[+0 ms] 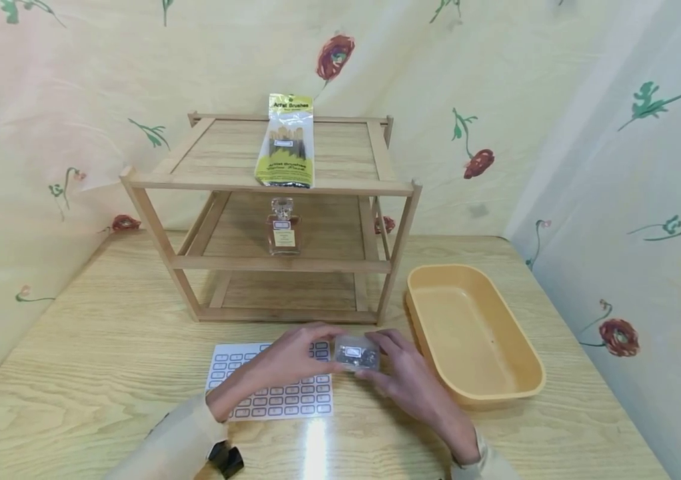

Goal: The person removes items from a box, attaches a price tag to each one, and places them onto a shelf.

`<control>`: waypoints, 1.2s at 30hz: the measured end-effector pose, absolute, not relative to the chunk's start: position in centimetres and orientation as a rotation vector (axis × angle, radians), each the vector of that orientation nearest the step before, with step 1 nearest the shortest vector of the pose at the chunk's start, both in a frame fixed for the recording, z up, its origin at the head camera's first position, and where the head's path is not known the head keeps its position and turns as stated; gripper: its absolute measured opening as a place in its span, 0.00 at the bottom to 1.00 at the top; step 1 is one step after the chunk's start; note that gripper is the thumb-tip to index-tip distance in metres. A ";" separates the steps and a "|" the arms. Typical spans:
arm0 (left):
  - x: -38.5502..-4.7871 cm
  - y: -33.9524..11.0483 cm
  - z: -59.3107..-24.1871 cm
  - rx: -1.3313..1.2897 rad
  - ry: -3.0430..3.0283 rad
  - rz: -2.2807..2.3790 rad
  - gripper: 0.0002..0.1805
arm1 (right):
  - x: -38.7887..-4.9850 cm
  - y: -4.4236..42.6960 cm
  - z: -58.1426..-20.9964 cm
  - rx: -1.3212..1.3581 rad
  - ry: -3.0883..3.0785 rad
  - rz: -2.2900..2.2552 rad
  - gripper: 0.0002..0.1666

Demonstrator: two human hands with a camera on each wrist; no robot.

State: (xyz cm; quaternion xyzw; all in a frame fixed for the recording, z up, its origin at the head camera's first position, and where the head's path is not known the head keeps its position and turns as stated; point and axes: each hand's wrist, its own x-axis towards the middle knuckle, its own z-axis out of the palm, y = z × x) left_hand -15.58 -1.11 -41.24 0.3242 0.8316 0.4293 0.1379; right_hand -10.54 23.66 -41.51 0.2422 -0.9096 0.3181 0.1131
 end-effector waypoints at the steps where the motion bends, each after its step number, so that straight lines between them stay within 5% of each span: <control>1: -15.6 -1.3 -41.2 0.938 2.396 1.252 0.37 | -10.6 23.6 -41.5 0.715 -2.663 0.926 0.35; 36: -15.1 -7.3 -39.1 0.900 2.466 1.498 0.28 | -12.4 21.3 -40.2 0.738 -2.647 0.951 0.37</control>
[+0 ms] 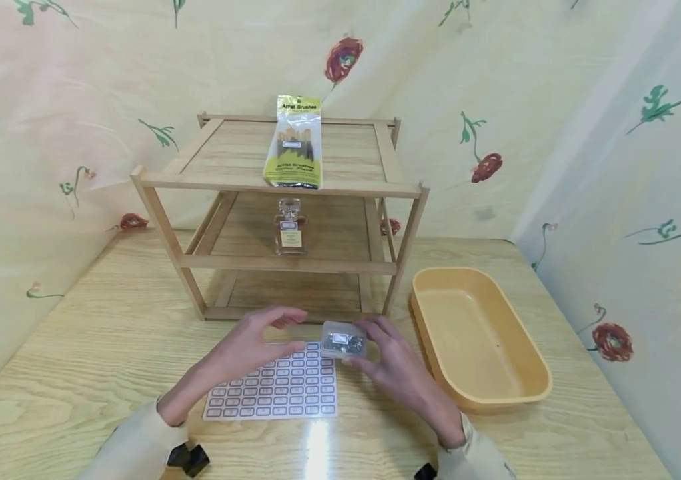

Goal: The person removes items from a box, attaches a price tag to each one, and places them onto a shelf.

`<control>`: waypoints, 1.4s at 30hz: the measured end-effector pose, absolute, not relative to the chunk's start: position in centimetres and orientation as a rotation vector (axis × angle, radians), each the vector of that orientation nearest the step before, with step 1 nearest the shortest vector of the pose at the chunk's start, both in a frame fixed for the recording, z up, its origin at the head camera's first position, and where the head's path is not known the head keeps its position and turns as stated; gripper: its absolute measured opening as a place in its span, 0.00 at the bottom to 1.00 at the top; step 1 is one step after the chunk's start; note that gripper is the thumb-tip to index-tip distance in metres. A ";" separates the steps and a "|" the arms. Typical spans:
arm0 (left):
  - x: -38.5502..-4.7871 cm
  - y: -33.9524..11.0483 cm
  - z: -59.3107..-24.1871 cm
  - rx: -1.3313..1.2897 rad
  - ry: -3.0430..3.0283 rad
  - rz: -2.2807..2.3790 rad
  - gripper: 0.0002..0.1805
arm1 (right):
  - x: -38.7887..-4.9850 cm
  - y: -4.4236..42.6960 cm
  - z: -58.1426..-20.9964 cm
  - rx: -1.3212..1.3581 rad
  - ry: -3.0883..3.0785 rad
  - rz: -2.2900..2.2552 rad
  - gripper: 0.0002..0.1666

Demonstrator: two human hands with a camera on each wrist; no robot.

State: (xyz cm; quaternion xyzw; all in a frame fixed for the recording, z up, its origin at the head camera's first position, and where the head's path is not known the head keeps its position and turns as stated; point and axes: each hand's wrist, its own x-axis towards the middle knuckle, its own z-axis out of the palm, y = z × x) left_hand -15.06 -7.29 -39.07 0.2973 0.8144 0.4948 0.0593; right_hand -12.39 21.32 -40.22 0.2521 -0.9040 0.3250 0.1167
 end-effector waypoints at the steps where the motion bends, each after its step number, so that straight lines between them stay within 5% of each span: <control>1: -15.1 -7.5 -39.0 0.898 2.477 1.504 0.27 | -12.4 21.3 -40.2 0.738 -2.646 0.952 0.38; 42: -15.5 -15.8 -37.6 0.692 2.795 1.746 0.17 | -14.4 19.0 -40.1 0.714 -2.668 1.024 0.39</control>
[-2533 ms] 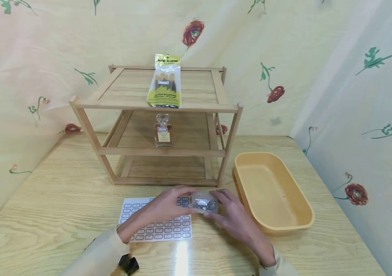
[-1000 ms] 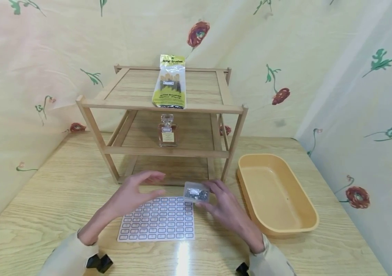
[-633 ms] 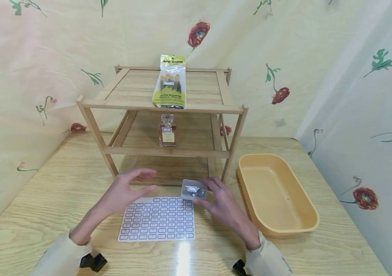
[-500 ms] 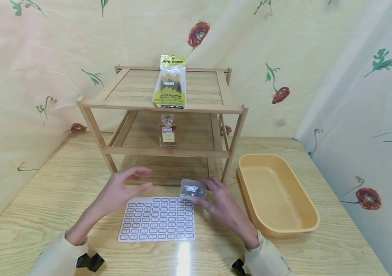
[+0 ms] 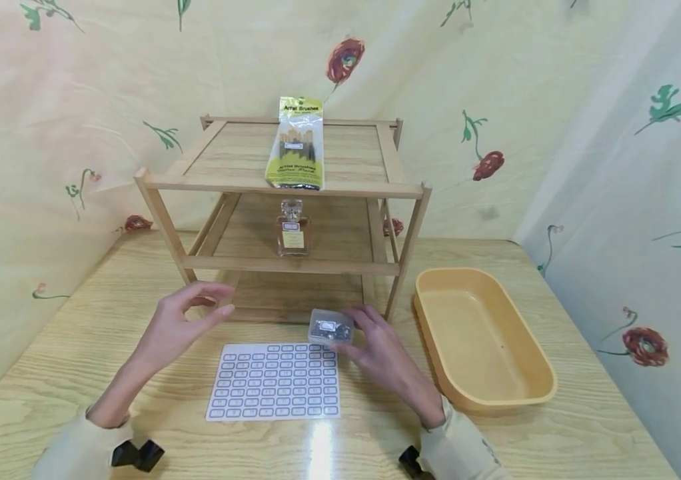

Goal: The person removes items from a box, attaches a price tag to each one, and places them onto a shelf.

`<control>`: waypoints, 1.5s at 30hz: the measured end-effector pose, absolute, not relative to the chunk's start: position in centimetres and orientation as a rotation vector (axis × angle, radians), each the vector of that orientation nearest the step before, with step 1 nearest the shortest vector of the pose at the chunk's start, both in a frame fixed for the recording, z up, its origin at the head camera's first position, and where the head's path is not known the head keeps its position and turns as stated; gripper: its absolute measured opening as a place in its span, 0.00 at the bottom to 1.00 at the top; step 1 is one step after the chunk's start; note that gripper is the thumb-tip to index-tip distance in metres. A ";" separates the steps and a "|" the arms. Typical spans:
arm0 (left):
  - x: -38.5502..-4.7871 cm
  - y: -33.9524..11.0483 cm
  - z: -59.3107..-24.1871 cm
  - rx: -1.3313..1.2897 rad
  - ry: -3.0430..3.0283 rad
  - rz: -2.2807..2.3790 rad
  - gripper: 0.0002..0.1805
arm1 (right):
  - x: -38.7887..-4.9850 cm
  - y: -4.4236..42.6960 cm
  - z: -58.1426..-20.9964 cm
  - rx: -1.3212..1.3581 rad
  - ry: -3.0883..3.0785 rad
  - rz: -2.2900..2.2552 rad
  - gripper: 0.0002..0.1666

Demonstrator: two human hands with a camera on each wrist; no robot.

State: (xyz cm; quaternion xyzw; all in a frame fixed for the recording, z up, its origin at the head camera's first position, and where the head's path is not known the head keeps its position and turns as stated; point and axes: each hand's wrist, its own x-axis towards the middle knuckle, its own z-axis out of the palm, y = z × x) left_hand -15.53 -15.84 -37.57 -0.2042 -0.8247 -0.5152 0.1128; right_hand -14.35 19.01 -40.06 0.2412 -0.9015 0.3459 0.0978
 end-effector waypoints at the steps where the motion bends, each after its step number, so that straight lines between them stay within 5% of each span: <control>1: -15.5 -16.1 -37.6 -0.591 -2.405 -1.506 0.16 | -14.4 19.0 -40.1 0.711 -2.672 1.029 0.39; 45: -17.7 -20.1 -37.0 -0.269 -1.954 -1.697 0.14 | -14.9 18.2 -40.1 0.729 -2.675 1.029 0.39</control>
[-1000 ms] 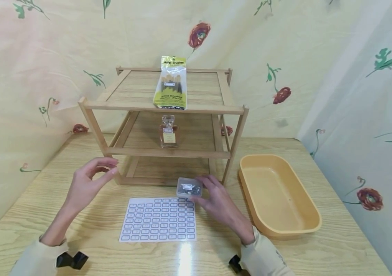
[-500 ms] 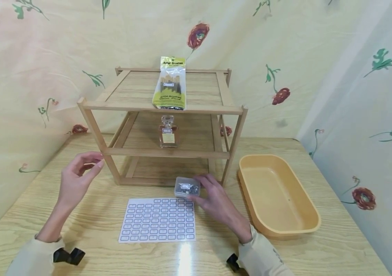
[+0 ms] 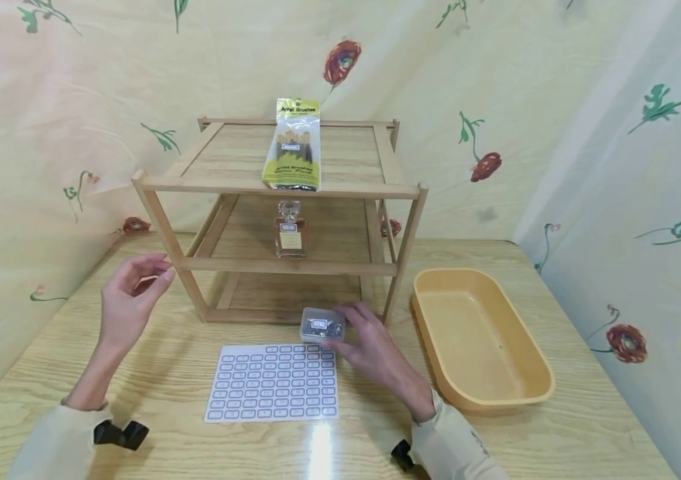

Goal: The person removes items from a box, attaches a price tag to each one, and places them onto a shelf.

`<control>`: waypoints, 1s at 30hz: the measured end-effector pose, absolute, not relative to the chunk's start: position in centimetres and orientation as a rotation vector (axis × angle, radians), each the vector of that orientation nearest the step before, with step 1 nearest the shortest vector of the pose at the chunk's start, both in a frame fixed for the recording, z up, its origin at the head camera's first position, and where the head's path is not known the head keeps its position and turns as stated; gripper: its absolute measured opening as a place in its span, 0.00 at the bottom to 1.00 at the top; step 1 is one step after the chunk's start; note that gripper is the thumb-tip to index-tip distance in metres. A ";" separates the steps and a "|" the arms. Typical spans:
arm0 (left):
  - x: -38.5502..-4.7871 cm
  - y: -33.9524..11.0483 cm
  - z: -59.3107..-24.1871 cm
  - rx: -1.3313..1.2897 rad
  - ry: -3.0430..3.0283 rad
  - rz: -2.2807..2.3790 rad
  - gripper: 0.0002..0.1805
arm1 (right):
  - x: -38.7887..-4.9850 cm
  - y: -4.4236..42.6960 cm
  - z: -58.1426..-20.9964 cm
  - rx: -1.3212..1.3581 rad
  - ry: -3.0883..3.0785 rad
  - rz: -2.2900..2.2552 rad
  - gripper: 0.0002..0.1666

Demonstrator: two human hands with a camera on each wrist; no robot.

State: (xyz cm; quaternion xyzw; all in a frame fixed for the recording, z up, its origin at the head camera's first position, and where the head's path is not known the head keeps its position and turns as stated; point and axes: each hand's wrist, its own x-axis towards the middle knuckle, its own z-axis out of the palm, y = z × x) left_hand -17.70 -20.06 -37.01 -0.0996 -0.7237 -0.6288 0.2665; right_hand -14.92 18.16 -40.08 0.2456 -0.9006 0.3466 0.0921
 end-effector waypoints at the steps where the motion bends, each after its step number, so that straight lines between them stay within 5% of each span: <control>1: -17.8 -20.0 -37.0 -0.270 -1.950 -1.701 0.14 | -14.9 18.2 -40.1 0.729 -2.676 1.030 0.39; 30: -19.9 -19.3 -37.6 -0.334 -1.956 -1.825 0.18 | -15.5 17.6 -40.6 0.770 -2.637 1.046 0.38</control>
